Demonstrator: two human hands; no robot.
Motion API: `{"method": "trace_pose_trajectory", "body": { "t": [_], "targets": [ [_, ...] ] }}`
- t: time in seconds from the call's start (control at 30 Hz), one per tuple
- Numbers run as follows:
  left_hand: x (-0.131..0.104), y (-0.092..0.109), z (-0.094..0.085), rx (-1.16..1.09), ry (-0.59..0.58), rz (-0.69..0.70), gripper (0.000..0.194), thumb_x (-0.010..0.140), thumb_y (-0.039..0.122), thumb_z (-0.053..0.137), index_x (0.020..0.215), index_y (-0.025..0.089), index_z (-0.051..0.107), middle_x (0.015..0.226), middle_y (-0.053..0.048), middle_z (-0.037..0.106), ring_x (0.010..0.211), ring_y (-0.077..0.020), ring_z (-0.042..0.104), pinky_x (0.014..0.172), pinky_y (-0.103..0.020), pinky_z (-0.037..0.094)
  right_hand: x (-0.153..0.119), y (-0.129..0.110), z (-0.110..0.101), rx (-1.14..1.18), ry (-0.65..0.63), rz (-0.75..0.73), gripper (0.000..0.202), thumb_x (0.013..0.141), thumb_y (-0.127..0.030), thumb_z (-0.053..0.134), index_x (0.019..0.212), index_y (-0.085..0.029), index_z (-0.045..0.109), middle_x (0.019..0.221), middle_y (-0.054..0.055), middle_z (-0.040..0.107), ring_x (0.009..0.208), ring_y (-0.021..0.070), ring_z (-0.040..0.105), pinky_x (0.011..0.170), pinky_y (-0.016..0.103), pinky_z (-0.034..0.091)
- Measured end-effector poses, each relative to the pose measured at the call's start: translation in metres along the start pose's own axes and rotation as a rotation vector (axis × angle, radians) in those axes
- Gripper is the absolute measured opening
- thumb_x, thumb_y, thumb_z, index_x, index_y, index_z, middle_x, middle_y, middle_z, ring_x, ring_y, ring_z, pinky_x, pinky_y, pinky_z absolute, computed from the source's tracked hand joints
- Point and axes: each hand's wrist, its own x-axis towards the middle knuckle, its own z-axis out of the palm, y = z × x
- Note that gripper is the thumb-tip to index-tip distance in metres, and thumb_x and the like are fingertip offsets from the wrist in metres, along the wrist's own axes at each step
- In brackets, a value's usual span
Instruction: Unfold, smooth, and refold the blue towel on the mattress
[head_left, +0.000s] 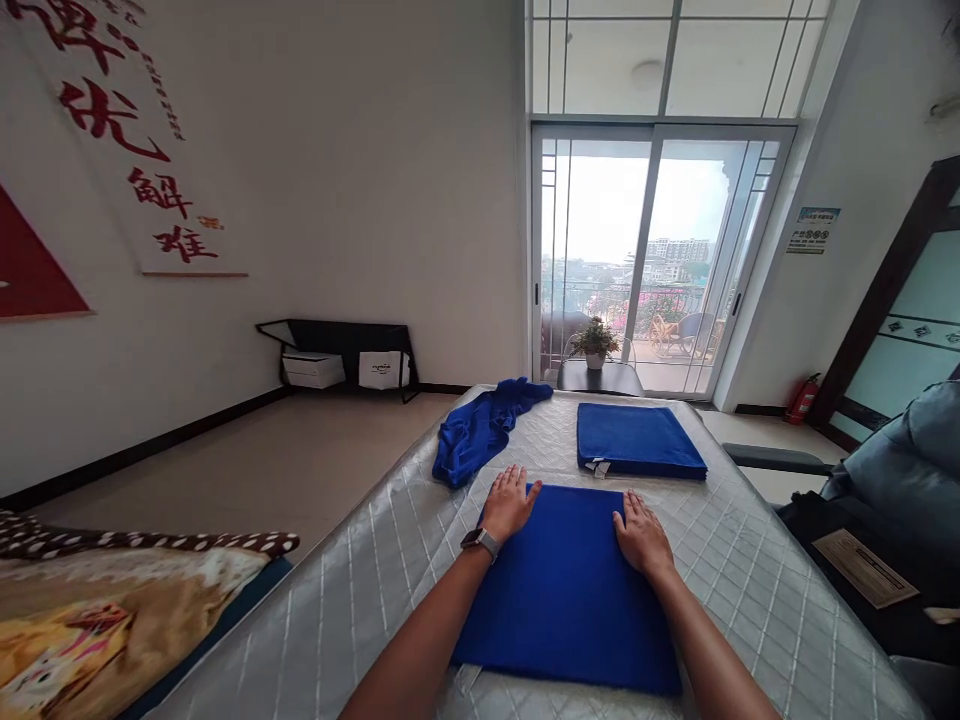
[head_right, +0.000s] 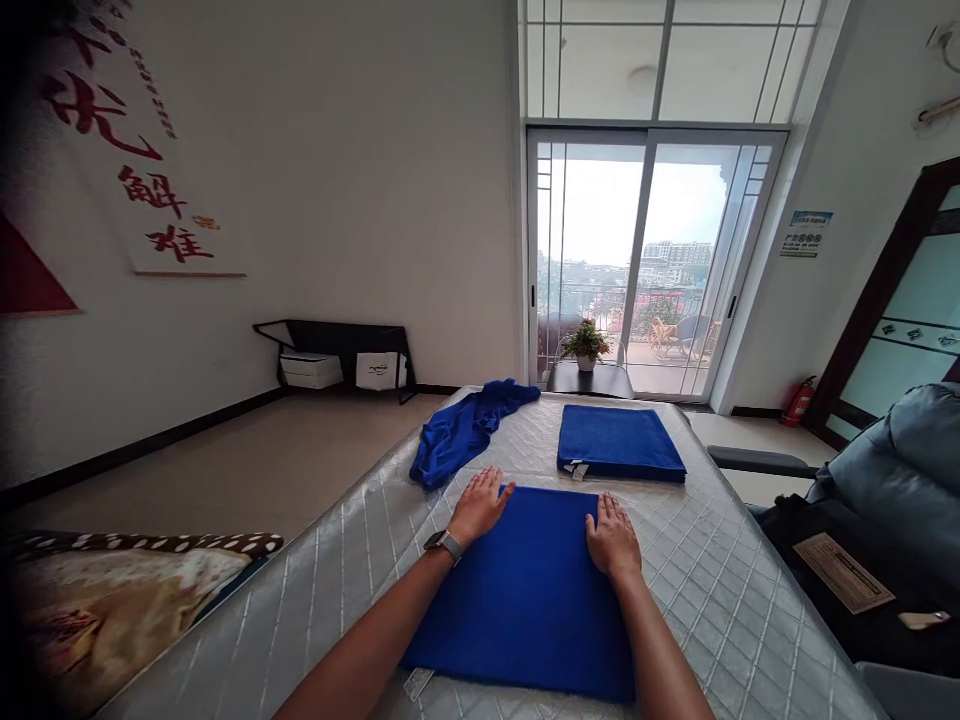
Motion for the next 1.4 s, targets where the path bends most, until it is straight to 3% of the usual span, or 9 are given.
{"method": "trace_pose_trajectory", "body": {
  "t": [0.13, 0.23, 0.3, 0.4, 0.67, 1.0, 1.1, 1.27, 1.4],
  "targets": [
    [-0.005, 0.078, 0.008, -0.126, 0.007, 0.165, 0.067, 0.1, 0.06, 0.019, 0.144, 0.019, 0.049, 0.148, -0.012, 0.053, 0.14, -0.026, 0.044, 0.116, -0.04, 0.033, 0.0, 0.0, 0.0, 0.001, 0.008, 0.002, 0.068, 0.098, -0.043, 0.026, 0.157, -0.009, 0.023, 0.164, 0.008, 0.022, 0.151, 0.0201, 0.017, 0.122, 0.035, 0.012],
    [-0.009, 0.129, 0.027, -0.204, -0.016, 0.338, 0.062, 0.101, 0.056, 0.025, 0.142, 0.018, 0.051, 0.145, -0.016, 0.055, 0.137, -0.0273, 0.047, 0.116, -0.042, 0.032, -0.001, 0.002, 0.001, -0.004, 0.005, -0.016, 0.066, 0.098, -0.039, 0.025, 0.156, -0.008, 0.023, 0.163, 0.009, 0.023, 0.151, 0.0199, 0.018, 0.122, 0.036, 0.014],
    [-0.011, 0.15, 0.039, -0.219, -0.04, 0.367, 0.061, 0.101, 0.054, 0.027, 0.142, 0.018, 0.051, 0.146, -0.017, 0.053, 0.138, -0.0281, 0.045, 0.118, -0.045, 0.029, -0.001, 0.004, 0.002, -0.016, 0.003, -0.038, 0.064, 0.098, -0.034, 0.025, 0.156, -0.007, 0.025, 0.163, 0.009, 0.023, 0.151, 0.0195, 0.018, 0.122, 0.035, 0.015],
    [-0.011, 0.158, 0.053, -0.226, -0.083, 0.319, 0.062, 0.101, 0.055, 0.024, 0.144, 0.02, 0.05, 0.15, -0.015, 0.05, 0.142, -0.0278, 0.04, 0.119, -0.048, 0.026, 0.0, 0.007, 0.004, -0.032, 0.001, -0.052, 0.063, 0.098, -0.032, 0.026, 0.156, -0.008, 0.027, 0.163, 0.009, 0.024, 0.151, 0.0191, 0.017, 0.122, 0.034, 0.014],
    [-0.012, 0.119, 0.045, -0.204, -0.136, 0.276, 0.071, 0.098, 0.063, 0.021, 0.15, 0.019, 0.042, 0.158, -0.012, 0.039, 0.149, -0.0255, 0.027, 0.123, -0.045, 0.018, 0.0, 0.0, -0.001, -0.021, -0.005, -0.016, 0.068, 0.099, -0.043, 0.024, 0.156, -0.007, 0.023, 0.163, 0.01, 0.023, 0.151, 0.0193, 0.018, 0.122, 0.034, 0.011],
    [-0.027, -0.006, 0.002, -0.055, -0.116, 0.052, 0.073, 0.098, 0.065, 0.02, 0.152, 0.02, 0.039, 0.159, -0.01, 0.038, 0.15, -0.0264, 0.026, 0.123, -0.045, 0.017, 0.001, 0.001, -0.001, 0.009, -0.008, -0.006, 0.069, 0.098, -0.044, 0.024, 0.157, -0.008, 0.021, 0.164, 0.009, 0.021, 0.151, 0.0194, 0.017, 0.122, 0.034, 0.011],
    [-0.034, -0.032, -0.002, -0.028, -0.092, 0.02, 0.074, 0.098, 0.064, 0.019, 0.153, 0.017, 0.037, 0.159, -0.011, 0.037, 0.15, -0.0271, 0.025, 0.123, -0.046, 0.018, 0.001, 0.001, -0.001, -0.003, -0.012, -0.002, 0.069, 0.098, -0.044, 0.023, 0.157, -0.008, 0.021, 0.164, 0.008, 0.021, 0.151, 0.0193, 0.017, 0.122, 0.034, 0.01],
    [-0.039, -0.044, -0.001, -0.024, -0.066, 0.007, 0.078, 0.099, 0.064, 0.019, 0.152, 0.01, 0.037, 0.159, -0.017, 0.034, 0.15, -0.0276, 0.025, 0.122, -0.045, 0.021, 0.003, 0.002, 0.0, -0.031, -0.011, -0.011, 0.069, 0.099, -0.044, 0.022, 0.157, -0.008, 0.022, 0.164, 0.009, 0.022, 0.151, 0.0193, 0.018, 0.122, 0.034, 0.012],
    [-0.038, -0.044, 0.0, -0.052, -0.055, -0.01, 0.077, 0.098, 0.066, 0.021, 0.152, 0.013, 0.037, 0.159, -0.015, 0.034, 0.15, -0.0284, 0.024, 0.122, -0.046, 0.021, 0.003, 0.002, 0.0, -0.033, -0.009, -0.009, 0.068, 0.099, -0.045, 0.023, 0.157, -0.009, 0.022, 0.164, 0.008, 0.022, 0.151, 0.0189, 0.019, 0.122, 0.034, 0.012]
  ]
}}
